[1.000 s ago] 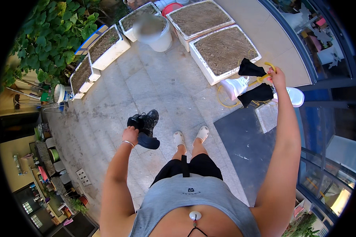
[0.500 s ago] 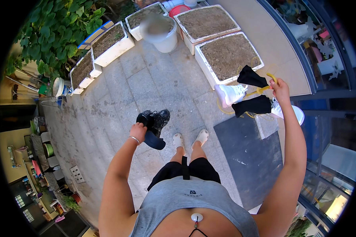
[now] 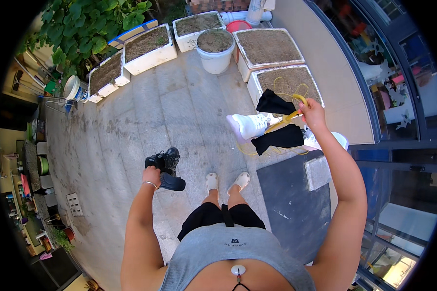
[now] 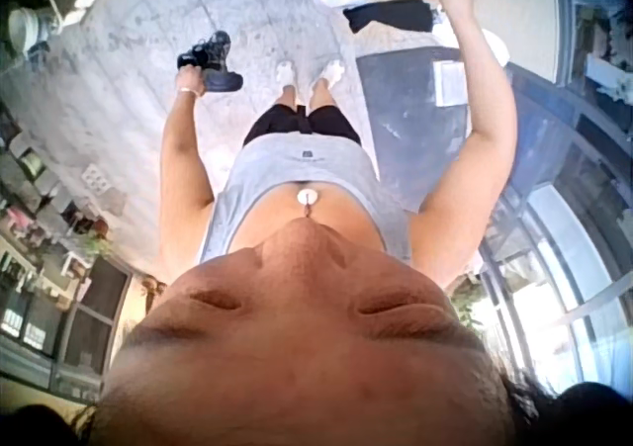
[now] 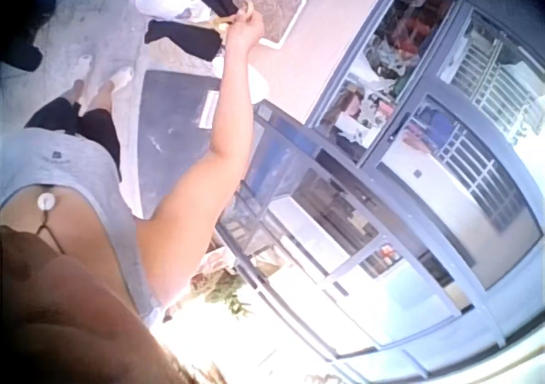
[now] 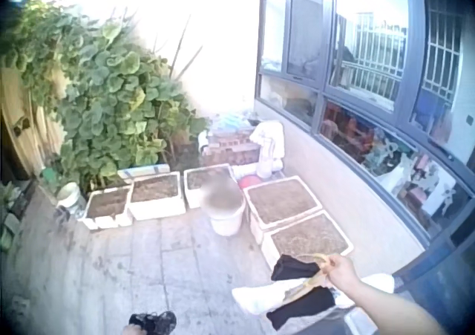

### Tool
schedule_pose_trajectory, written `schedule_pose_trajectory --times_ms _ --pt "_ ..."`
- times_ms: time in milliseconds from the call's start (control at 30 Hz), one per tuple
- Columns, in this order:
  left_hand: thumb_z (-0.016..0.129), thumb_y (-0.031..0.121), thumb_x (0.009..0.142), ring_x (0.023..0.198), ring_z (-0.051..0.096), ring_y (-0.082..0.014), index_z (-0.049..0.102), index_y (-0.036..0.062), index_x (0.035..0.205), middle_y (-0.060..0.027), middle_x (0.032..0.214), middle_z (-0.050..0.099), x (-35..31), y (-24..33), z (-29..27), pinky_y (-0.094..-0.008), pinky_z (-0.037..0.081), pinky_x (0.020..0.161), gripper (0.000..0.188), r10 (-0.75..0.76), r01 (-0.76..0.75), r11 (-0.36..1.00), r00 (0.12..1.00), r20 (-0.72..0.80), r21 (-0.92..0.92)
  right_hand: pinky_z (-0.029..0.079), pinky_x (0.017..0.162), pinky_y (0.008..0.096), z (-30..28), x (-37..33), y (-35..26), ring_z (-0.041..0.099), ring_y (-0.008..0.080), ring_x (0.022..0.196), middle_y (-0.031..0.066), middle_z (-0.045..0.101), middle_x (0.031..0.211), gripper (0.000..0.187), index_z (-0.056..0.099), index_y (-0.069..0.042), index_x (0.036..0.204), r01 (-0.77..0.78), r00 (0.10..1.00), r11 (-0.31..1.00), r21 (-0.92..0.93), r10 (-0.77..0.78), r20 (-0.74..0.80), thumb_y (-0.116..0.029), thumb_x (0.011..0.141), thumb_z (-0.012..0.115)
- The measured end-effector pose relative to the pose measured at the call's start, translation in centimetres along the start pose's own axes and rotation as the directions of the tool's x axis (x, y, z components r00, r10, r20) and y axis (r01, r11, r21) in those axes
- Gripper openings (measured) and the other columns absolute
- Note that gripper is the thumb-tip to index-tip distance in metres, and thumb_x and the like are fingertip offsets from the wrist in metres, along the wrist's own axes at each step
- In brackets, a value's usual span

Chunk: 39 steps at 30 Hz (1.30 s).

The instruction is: The person cleans a pair of black shoes by scrubbing them with a brush in a basin of soapy water at a sink and then rinses them under running water before placing them on a drying rack.

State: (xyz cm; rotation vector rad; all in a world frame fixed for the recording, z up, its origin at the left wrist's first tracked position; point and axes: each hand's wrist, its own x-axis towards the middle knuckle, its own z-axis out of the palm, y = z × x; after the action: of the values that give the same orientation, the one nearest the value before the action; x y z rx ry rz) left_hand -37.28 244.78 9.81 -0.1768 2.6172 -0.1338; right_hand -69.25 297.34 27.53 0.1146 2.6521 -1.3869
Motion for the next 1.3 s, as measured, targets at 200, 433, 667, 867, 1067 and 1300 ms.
schedule_pose_trajectory --times_ms 200,433,667,867,1067,1300 --pt "0.065 0.015 0.070 0.100 0.055 -0.0249 0.068 0.0141 0.091 -0.0065 0.096 0.061 -4.3 -3.0 1.6 -0.0374 0.047 0.082 0.020 -0.103 0.107 0.994 0.987 0.122 -0.021 0.045 0.051 0.0305 6.6 4.0 -2.4 0.056 0.0146 0.052 0.0065 0.062 0.066 0.012 0.062 -0.002 0.086 0.106 0.991 0.988 -0.115 -0.114 -0.064 -0.013 0.086 0.061" --pt "0.065 0.014 0.068 0.100 0.056 -0.0250 0.068 0.0144 0.089 -0.0063 0.096 0.061 -8.3 -5.5 6.0 -0.0375 0.047 0.080 0.021 -0.182 0.192 0.979 0.975 0.127 -0.070 0.047 0.063 0.0377 14.8 8.2 -7.1 0.062 0.0256 0.067 0.0119 0.063 0.070 0.012 0.064 -0.003 0.088 0.289 0.951 0.915 -0.280 -0.307 -0.021 -0.014 0.083 0.062" --pt "0.066 0.013 0.067 0.098 0.056 -0.0256 0.068 0.0135 0.088 -0.0071 0.094 0.061 -9.8 -6.0 8.5 -0.0385 0.047 0.079 0.022 -0.225 0.245 0.959 0.964 0.143 -0.140 0.047 0.069 0.0446 21.3 14.8 -8.6 0.061 0.0382 0.077 0.0189 0.063 0.077 0.012 0.062 -0.003 0.086 0.291 0.953 0.915 -0.279 -0.303 -0.001 -0.014 0.082 0.061" --pt "0.066 0.013 0.067 0.098 0.056 -0.0255 0.068 0.0140 0.086 -0.0066 0.093 0.061 -9.4 -6.7 10.4 -0.0384 0.047 0.078 0.020 -0.220 0.238 0.964 0.964 0.148 -0.115 0.048 0.062 0.0394 24.7 18.1 -9.9 0.061 0.0288 0.069 0.0149 0.063 0.075 0.010 0.062 -0.003 0.086 0.350 0.915 0.875 -0.334 -0.395 -0.076 -0.012 0.083 0.061" --pt "0.065 0.014 0.068 0.096 0.055 -0.0261 0.068 0.0136 0.084 -0.0072 0.090 0.061 -6.4 -5.6 10.4 -0.0387 0.047 0.079 0.016 -0.184 0.198 0.963 0.979 0.087 -0.185 0.051 0.057 0.0295 26.7 20.2 -10.5 0.062 0.0178 0.062 0.0096 0.065 0.085 0.029 0.058 -0.004 0.110 0.209 0.970 0.978 -0.002 -0.207 0.126 -0.002 0.081 0.061" --pt "0.064 0.014 0.066 0.092 0.054 -0.0262 0.064 0.0139 0.077 -0.0067 0.084 0.056 -2.7 -4.1 7.6 -0.0388 0.044 0.074 0.010 -0.041 0.022 0.972 0.996 -0.074 -0.235 0.049 0.075 0.0339 27.7 11.2 -13.2 0.061 0.0258 0.075 0.0138 0.061 0.097 0.038 0.054 -0.004 0.118 0.686 0.681 0.717 -0.124 -0.692 -0.237 0.002 0.081 0.057"
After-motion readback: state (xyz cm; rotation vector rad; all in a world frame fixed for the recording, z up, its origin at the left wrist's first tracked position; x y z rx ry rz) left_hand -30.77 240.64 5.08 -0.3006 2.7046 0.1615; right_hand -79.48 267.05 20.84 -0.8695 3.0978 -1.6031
